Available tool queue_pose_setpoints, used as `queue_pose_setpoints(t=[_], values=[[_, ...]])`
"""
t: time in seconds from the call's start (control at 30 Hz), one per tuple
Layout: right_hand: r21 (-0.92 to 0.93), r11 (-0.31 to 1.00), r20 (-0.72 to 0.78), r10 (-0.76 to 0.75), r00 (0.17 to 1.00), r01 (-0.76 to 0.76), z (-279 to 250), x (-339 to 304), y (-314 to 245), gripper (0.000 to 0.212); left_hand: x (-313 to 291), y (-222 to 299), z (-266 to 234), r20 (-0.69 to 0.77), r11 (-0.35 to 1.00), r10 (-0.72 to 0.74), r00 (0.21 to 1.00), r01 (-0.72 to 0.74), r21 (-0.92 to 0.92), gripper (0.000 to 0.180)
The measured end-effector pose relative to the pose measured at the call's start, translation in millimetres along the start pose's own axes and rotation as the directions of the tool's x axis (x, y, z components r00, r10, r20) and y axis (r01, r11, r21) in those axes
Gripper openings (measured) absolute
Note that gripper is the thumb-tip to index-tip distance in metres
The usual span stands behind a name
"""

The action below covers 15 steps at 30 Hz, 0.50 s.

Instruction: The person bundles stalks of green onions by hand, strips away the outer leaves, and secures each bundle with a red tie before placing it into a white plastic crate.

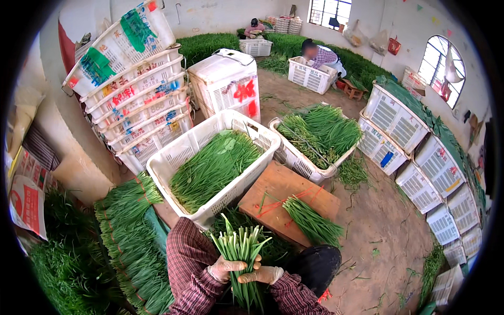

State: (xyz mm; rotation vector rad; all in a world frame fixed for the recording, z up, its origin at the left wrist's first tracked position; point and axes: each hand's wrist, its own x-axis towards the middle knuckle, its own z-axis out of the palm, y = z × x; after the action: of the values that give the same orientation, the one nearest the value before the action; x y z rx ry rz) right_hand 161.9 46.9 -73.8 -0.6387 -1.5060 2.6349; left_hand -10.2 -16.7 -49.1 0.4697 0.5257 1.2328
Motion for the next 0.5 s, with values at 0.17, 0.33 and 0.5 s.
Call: queue_pose_setpoints(t=[0.17,0.33,0.5], values=[[-0.434,0.878,0.182,0.304,0.935,-0.201,-30,1,-25,0.057,-4,2,3,-0.099,0.995,0.036,0.994,-0.044,-0.085,0.057],[0.207,0.939,0.211,-0.318,0.924,0.276,-52,-16,-49,0.071,0,3,-2,0.079,0.996,-0.052,0.996,0.057,-0.067,0.076],[0.451,0.882,0.144,-0.224,0.964,0.137,-35,4,-76,0.068,7,-12,-1,0.258,0.968,-0.223,0.94,0.244,-0.051,0.081]])
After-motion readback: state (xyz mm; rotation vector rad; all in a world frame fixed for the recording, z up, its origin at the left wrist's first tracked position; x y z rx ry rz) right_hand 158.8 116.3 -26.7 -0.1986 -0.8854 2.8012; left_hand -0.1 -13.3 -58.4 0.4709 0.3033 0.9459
